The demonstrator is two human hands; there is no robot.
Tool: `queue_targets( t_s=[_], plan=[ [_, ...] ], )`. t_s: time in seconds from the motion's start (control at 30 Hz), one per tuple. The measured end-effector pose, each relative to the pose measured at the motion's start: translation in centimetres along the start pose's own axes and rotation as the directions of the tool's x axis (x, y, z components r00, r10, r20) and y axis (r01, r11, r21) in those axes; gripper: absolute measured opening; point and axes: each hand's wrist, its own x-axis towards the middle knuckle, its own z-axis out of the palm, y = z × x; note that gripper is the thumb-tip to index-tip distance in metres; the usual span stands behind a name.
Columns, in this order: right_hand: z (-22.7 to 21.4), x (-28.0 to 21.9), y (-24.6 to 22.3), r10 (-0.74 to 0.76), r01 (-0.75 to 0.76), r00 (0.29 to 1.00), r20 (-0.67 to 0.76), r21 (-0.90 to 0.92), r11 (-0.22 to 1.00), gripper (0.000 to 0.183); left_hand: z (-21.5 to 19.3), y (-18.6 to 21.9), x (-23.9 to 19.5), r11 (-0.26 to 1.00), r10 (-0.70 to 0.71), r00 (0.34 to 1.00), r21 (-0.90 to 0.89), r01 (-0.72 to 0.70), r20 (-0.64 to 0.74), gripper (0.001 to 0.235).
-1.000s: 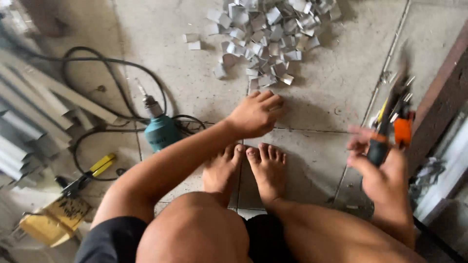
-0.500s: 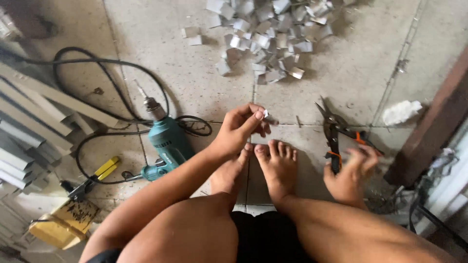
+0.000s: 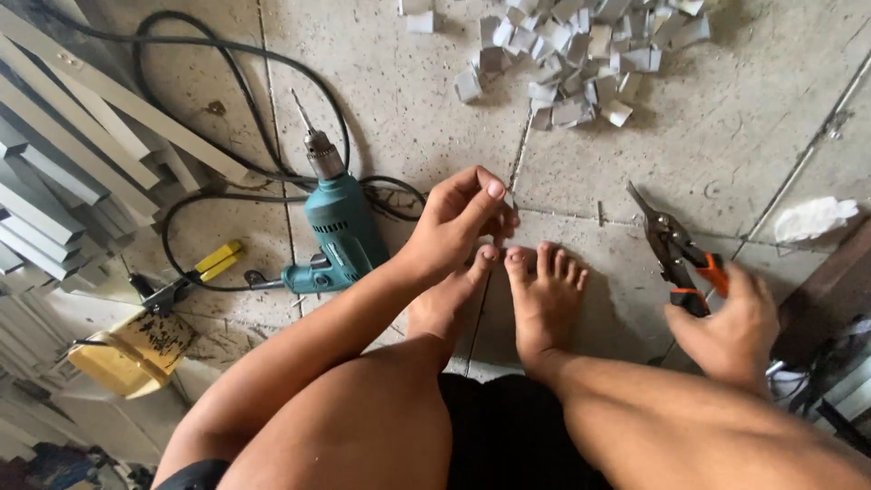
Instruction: Using hand snips to cut small metal strips into segments on a workshop floor.
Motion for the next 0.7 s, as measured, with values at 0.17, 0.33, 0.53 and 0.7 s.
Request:
queue_targets(
  t_s=[0.17,0.33,0.53,0.7],
  plan=[
    [-0.1,0.2,-5.4,-0.054,0.058,0.998,-0.025,0.178,0.982,0.042,-0.1,-0.4,0.1,0.998,-0.056,0.998,-0.018,0.055,-0.024,0.024],
    [-1.2,1.9,-9.1,-0.126,0.141,0.99,-0.065,0.351,0.926,0.052,-0.2,2.8,-1.0,0.994,-0.081,0.987,0.086,0.069,0.138,0.021],
    [-4.5,9.6,-14.2,-0.568,0.594,0.799,-0.197,0.109,0.797,0.057,-1.0,4.6,-2.4,0.98,0.014,1.0,0.2,-0.012,-0.01,0.009],
    [-6.6,13.8,-16.0,-0.727,0.731,0.653,-0.21,-0.075,0.678,0.07,-1.3,5.3,-3.4,0.991,0.106,0.983,0.093,-0.093,-0.153,0.007]
  ],
)
